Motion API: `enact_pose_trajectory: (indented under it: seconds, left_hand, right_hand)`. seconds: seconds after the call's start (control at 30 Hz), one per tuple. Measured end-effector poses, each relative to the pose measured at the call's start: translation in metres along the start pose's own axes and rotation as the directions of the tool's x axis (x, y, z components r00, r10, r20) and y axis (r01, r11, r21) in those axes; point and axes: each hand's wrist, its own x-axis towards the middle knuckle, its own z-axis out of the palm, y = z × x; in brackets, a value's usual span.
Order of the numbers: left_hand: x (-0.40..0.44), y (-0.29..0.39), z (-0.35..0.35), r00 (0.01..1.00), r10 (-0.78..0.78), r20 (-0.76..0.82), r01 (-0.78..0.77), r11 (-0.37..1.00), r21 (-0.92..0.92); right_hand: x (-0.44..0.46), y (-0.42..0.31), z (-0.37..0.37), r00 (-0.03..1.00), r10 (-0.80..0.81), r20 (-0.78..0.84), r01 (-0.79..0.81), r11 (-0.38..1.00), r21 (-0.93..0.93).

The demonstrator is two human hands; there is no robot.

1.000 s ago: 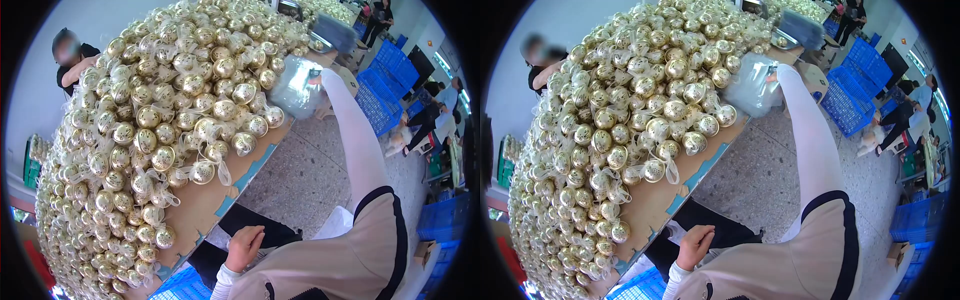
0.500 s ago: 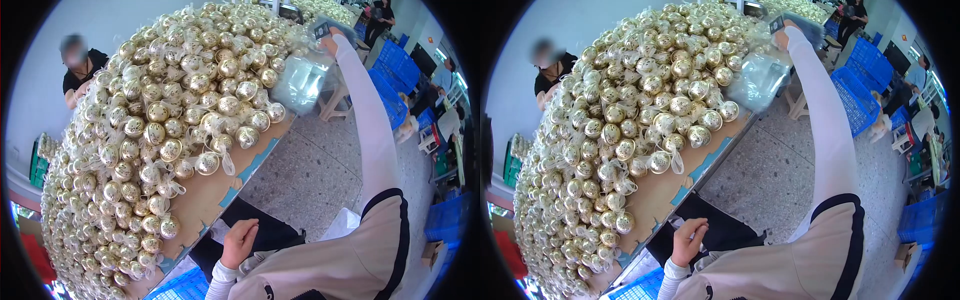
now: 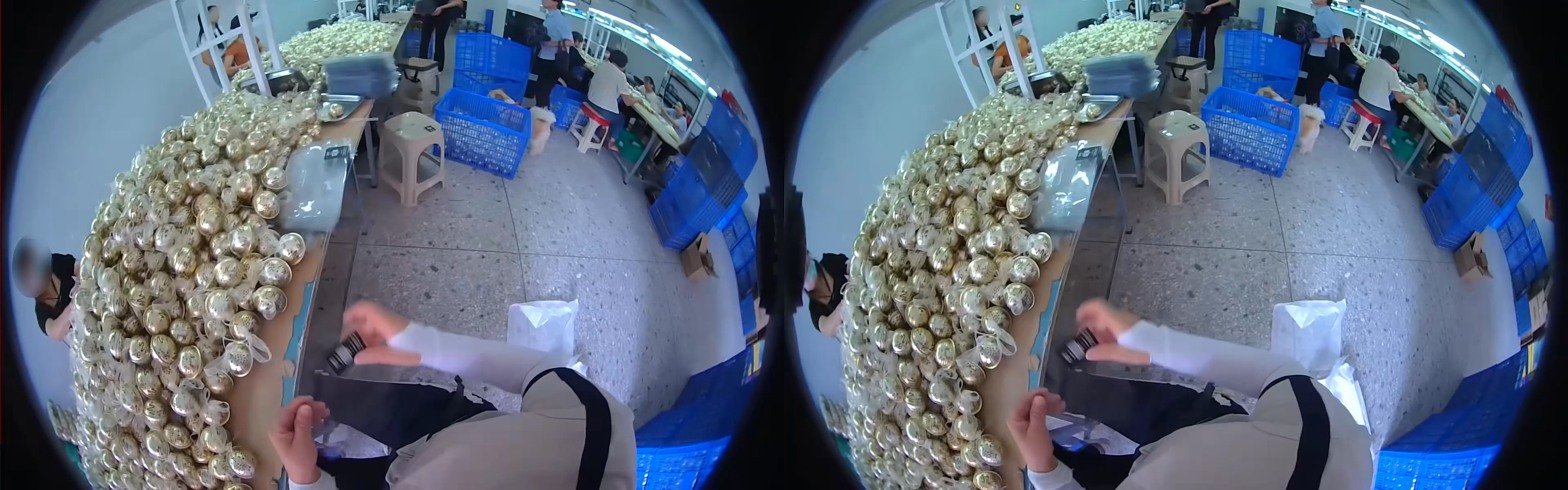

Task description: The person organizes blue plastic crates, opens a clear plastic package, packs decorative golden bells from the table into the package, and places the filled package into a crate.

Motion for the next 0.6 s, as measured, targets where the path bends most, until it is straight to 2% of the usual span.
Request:
enact_pose_trajectory:
  seconds: [0.03,0.07,0.13,0.23,0.27,0.37,0.47,0.5,0.57,0.6]
  left_hand:
    - [-0.004,0.002,-0.002,1.000,-0.009,0.007,0.009,0.995,0.101]
    - [-0.006,0.004,-0.003,0.996,-0.059,0.063,0.049,0.986,0.160]
    - [-0.010,0.003,-0.002,0.993,-0.076,0.087,0.060,0.984,0.169]
    - [-0.015,0.009,0.001,0.993,-0.065,0.101,0.041,0.974,0.223]
    - [-0.017,0.012,0.002,0.994,-0.054,0.096,0.028,0.969,0.247]
    - [-0.024,0.013,-0.001,0.980,-0.181,0.087,0.166,0.974,0.153]
    - [-0.028,0.023,0.003,0.971,-0.226,0.076,0.193,0.933,0.303]
    - [-0.029,0.021,0.005,0.969,-0.231,0.081,0.201,0.939,0.281]
    - [-0.030,0.014,0.005,0.966,-0.241,0.089,0.214,0.947,0.237]
    - [-0.030,0.013,0.003,0.961,-0.245,0.124,0.203,0.938,0.282]
  right_hand:
    - [0.005,0.003,-0.008,0.975,-0.176,-0.132,0.164,0.982,-0.095]
    - [0.011,-0.005,-0.016,0.960,-0.279,-0.027,0.258,0.917,-0.303]
    - [0.029,-0.025,-0.030,0.880,-0.403,0.250,0.464,0.622,-0.630]
    - [0.032,-0.016,-0.016,0.841,-0.123,0.527,0.430,0.743,-0.512]
    - [0.034,-0.015,-0.012,0.849,-0.199,0.489,0.441,0.777,-0.449]
    - [0.031,-0.003,-0.007,0.833,-0.225,0.505,0.462,0.785,-0.413]
    - [0.019,0.013,0.005,0.889,-0.167,0.426,0.413,0.695,-0.588]
    - [0.016,0.016,0.008,0.904,-0.135,0.405,0.386,0.666,-0.638]
    - [0.008,0.031,0.013,0.915,-0.183,0.360,0.364,0.758,-0.541]
    - [0.006,0.036,0.013,0.919,-0.206,0.337,0.358,0.795,-0.489]
